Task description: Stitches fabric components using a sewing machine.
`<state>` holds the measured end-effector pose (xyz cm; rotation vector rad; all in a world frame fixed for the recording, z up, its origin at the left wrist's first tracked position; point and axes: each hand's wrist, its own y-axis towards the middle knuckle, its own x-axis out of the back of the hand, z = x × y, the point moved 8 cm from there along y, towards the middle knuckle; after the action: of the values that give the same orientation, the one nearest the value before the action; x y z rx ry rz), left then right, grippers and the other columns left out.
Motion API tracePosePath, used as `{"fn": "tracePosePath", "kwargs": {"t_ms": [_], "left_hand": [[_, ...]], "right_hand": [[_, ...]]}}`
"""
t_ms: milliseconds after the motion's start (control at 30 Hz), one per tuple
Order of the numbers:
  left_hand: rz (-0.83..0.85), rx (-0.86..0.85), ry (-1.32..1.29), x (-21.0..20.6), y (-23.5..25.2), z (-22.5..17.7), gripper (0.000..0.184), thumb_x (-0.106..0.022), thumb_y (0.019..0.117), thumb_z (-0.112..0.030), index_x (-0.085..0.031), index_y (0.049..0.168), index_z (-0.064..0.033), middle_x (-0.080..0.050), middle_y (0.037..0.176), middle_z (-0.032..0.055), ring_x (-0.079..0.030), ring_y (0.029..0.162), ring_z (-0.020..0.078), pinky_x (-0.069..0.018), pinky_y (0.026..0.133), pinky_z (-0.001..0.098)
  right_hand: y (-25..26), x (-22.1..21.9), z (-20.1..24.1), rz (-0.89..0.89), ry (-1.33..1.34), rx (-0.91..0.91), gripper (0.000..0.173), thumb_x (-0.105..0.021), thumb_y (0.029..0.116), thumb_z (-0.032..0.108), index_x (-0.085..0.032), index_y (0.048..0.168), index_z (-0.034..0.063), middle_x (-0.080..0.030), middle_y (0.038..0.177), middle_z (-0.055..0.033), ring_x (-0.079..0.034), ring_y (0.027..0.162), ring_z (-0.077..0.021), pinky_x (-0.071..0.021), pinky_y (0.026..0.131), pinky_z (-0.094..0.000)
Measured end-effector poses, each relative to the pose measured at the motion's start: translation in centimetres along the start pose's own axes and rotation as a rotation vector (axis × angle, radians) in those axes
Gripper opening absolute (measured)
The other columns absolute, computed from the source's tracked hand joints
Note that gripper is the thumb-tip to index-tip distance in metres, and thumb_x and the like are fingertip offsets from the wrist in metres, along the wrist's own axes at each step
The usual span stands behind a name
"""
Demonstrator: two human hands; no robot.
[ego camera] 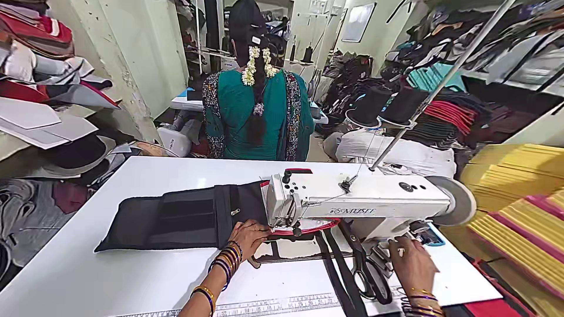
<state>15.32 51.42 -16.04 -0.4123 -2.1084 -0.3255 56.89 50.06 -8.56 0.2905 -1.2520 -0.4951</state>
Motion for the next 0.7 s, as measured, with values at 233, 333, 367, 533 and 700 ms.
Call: {"fn": "tracePosePath", "kwargs": {"t_ms": [233,333,367,533,700], "left_hand": [[0.002,0.011,-0.010,0.9,1.2,0.6,0.031,-0.054,0.1032,-0.020,-0.074,0.126,-0.0162,-0.067,0.136,0.0105,-0.052,0.136,0.0357,-0.0352,0.107,0.0608],[0.020,-0.015,0.004,0.9,1.1,0.6,0.032,-0.054,0.1033,-0.021,-0.073,0.128,-0.0183,-0.066,0.137,0.0095,-0.051,0.136,0.0350,-0.0350,0.107,0.0599],[0.035,-0.031,0.013,0.8,0.8,0.5,0.034,-0.052,0.1036,-0.021,-0.072,0.131,-0.0194,-0.065,0.140,0.0077,-0.050,0.138,0.0344,-0.0348,0.107,0.0596],[0.091,-0.104,0.023,0.3,-0.2,0.4,0.036,-0.051,0.1045,-0.020,-0.069,0.135,-0.0220,-0.058,0.148,0.0027,-0.047,0.141,0.0328,-0.0344,0.107,0.0603],[0.130,-0.139,0.014,0.4,0.2,0.9,0.035,-0.050,0.1060,-0.020,-0.068,0.136,-0.0204,-0.057,0.149,0.0046,-0.045,0.143,0.0335,-0.0297,0.112,0.0614]], "right_hand": [[-1.4,-1.5,1.6,-0.081,-0.183,0.006,0.027,-0.054,0.0997,0.003,-0.066,0.096,-0.0201,-0.064,0.104,-0.0418,-0.064,0.102,-0.0589,-0.0498,0.083,-0.0672],[-2.0,-2.2,1.6,-0.094,-0.178,-0.014,0.026,-0.054,0.1005,0.004,-0.066,0.099,-0.0193,-0.064,0.107,-0.0414,-0.065,0.102,-0.0582,-0.0514,0.080,-0.0666],[-2.0,-2.3,1.6,-0.096,-0.174,-0.018,0.026,-0.054,0.1003,0.004,-0.066,0.099,-0.0188,-0.064,0.107,-0.0409,-0.065,0.102,-0.0575,-0.0515,0.080,-0.0663],[-2.0,-1.8,1.6,-0.082,-0.173,0.005,0.027,-0.055,0.0998,0.006,-0.067,0.095,-0.0178,-0.065,0.107,-0.0403,-0.065,0.104,-0.0566,-0.0507,0.083,-0.0666],[-1.6,0.1,1.3,-0.019,-0.054,0.156,0.021,-0.061,0.0945,0.004,-0.073,0.096,-0.0130,-0.067,0.102,-0.0373,-0.066,0.099,-0.0574,-0.0486,0.085,-0.0704]]}}
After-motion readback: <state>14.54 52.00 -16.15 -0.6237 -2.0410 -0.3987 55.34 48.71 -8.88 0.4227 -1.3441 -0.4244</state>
